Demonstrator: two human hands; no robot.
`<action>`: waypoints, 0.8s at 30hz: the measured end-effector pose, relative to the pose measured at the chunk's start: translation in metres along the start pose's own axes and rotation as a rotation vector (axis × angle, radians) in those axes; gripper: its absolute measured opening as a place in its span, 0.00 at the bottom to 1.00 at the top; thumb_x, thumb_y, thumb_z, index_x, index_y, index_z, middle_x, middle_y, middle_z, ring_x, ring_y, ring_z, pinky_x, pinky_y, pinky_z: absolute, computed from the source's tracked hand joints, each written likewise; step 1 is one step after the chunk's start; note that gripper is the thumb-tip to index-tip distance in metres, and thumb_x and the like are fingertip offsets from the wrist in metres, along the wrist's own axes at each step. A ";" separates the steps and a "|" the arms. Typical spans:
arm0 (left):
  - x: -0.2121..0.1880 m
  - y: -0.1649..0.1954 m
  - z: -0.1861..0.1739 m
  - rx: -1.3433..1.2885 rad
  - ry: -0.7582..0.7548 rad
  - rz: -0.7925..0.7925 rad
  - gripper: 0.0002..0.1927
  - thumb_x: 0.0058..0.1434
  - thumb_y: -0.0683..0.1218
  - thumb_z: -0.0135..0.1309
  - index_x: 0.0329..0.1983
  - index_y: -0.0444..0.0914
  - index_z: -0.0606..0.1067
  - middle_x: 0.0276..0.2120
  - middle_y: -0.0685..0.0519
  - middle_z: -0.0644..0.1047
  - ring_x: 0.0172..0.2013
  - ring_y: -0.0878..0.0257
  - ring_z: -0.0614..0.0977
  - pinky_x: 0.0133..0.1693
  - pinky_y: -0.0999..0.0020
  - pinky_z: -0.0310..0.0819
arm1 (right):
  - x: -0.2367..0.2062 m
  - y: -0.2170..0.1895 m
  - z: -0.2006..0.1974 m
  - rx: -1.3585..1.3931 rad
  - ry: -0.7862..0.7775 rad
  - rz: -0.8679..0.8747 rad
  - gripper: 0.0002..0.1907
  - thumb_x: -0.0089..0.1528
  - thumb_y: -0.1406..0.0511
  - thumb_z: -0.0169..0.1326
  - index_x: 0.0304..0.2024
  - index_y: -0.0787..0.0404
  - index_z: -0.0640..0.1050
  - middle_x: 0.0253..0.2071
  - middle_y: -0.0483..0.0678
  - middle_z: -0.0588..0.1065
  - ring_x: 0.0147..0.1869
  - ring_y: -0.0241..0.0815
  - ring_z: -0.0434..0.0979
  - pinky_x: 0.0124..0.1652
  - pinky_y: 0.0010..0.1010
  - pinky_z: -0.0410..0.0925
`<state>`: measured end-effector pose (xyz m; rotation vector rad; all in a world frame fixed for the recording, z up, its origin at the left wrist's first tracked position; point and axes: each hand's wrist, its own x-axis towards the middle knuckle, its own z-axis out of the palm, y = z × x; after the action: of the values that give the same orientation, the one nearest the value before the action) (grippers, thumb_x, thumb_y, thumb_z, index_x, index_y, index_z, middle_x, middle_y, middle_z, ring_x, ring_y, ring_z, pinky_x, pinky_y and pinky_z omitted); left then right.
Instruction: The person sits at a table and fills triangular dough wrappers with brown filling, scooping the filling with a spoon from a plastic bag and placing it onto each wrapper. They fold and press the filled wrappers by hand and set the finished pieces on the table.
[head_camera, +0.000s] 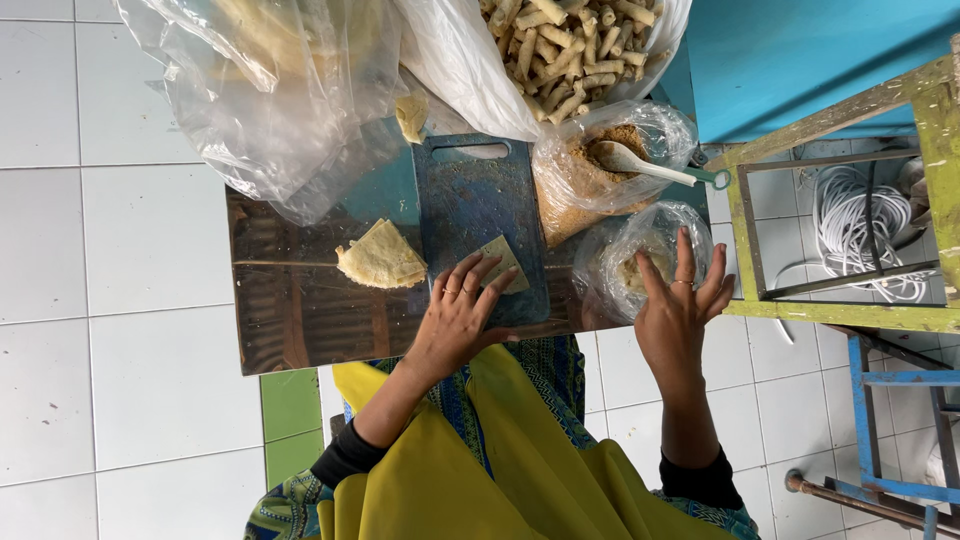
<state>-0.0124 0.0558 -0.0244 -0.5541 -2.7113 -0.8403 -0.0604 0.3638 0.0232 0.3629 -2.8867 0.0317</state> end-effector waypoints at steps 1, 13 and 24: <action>0.001 -0.001 -0.001 -0.006 -0.003 -0.005 0.48 0.55 0.69 0.59 0.74 0.46 0.59 0.68 0.48 0.62 0.69 0.49 0.60 0.67 0.46 0.55 | -0.001 0.000 0.000 -0.001 -0.015 0.006 0.25 0.60 0.77 0.55 0.57 0.52 0.83 0.82 0.53 0.54 0.85 0.68 0.37 0.73 0.72 0.37; 0.001 0.003 -0.009 -0.020 -0.015 -0.029 0.48 0.55 0.68 0.59 0.74 0.45 0.59 0.69 0.48 0.62 0.70 0.49 0.60 0.67 0.48 0.56 | -0.013 -0.011 -0.002 0.103 0.056 -0.007 0.18 0.58 0.77 0.58 0.46 0.54 0.83 0.75 0.50 0.61 0.83 0.65 0.43 0.74 0.66 0.40; -0.002 0.003 -0.006 -0.023 -0.012 -0.037 0.48 0.56 0.68 0.60 0.74 0.45 0.59 0.68 0.48 0.62 0.70 0.48 0.60 0.67 0.47 0.56 | -0.039 0.006 -0.006 0.169 0.011 -0.143 0.31 0.59 0.50 0.64 0.59 0.60 0.79 0.76 0.59 0.53 0.80 0.67 0.37 0.70 0.66 0.38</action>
<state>-0.0086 0.0538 -0.0187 -0.5168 -2.7336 -0.8810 -0.0237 0.3799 0.0200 0.5963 -2.8467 0.2541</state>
